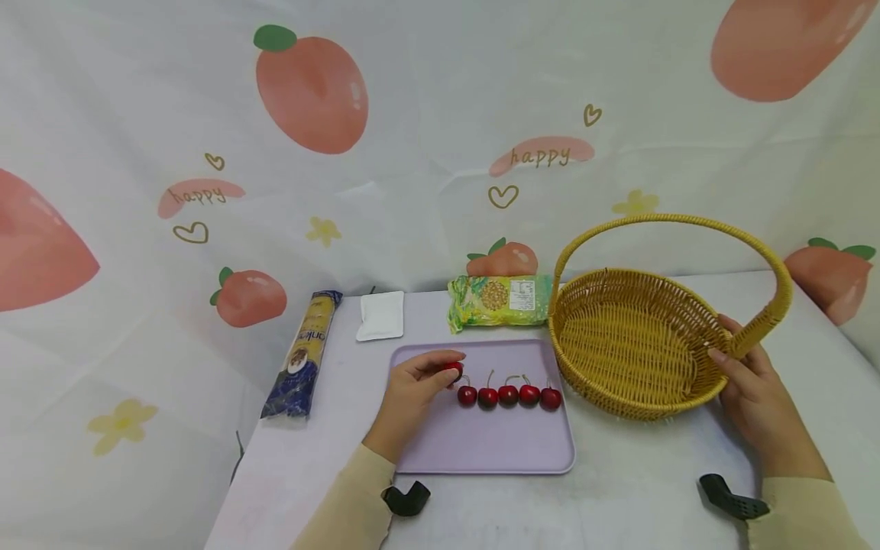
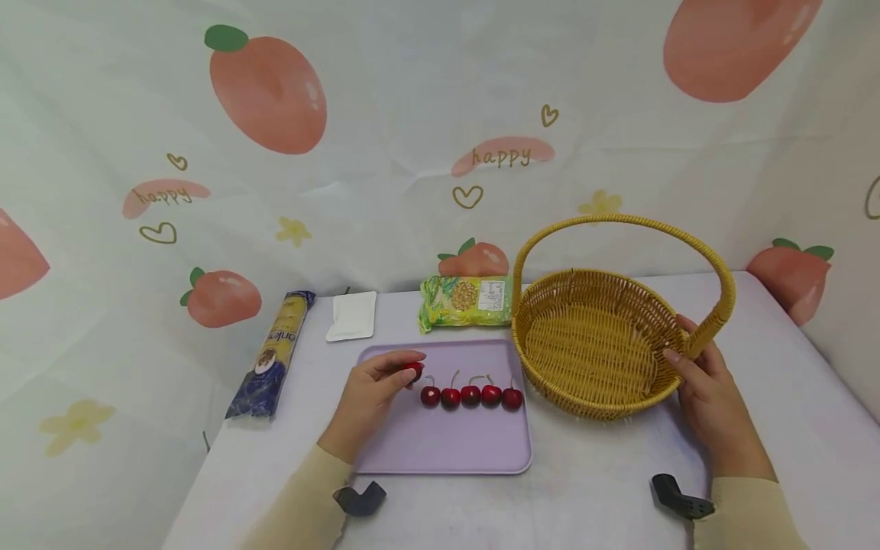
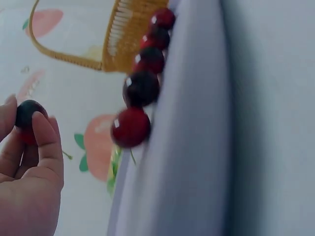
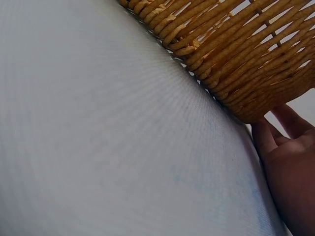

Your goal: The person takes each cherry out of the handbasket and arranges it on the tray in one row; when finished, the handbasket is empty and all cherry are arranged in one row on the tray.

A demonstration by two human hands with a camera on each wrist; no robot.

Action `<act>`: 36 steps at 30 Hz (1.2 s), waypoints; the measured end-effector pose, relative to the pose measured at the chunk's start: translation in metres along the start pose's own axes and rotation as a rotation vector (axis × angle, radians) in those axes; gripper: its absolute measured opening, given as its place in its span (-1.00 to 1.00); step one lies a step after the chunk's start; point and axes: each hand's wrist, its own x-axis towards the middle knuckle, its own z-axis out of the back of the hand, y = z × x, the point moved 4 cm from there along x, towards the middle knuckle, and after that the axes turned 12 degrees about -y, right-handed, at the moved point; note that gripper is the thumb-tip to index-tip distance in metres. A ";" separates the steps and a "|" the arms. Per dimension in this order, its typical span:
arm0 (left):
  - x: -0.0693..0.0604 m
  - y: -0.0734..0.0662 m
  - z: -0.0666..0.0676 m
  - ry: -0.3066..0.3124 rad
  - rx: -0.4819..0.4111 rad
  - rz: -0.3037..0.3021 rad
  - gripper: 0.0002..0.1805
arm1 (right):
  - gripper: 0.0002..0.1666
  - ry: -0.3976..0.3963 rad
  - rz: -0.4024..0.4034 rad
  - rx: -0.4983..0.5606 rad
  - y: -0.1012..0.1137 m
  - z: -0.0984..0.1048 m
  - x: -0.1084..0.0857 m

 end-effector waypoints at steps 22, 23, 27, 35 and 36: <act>-0.011 0.023 0.030 0.064 0.287 0.003 -0.75 | -0.29 -0.019 -0.004 -0.011 0.001 0.000 0.000; -0.011 0.024 0.030 0.058 0.289 0.003 -0.75 | -0.29 -0.020 -0.006 -0.012 0.001 0.000 0.000; -0.012 0.029 0.028 0.050 0.289 -0.014 -0.74 | -0.29 -0.024 -0.017 -0.015 0.001 0.002 0.000; -0.013 0.028 0.023 0.038 0.332 -0.066 -0.76 | -0.29 -0.026 -0.018 -0.031 0.001 0.003 0.001; -0.013 0.028 0.023 0.035 0.337 -0.073 -0.76 | -0.29 -0.024 -0.017 -0.029 0.001 0.003 0.001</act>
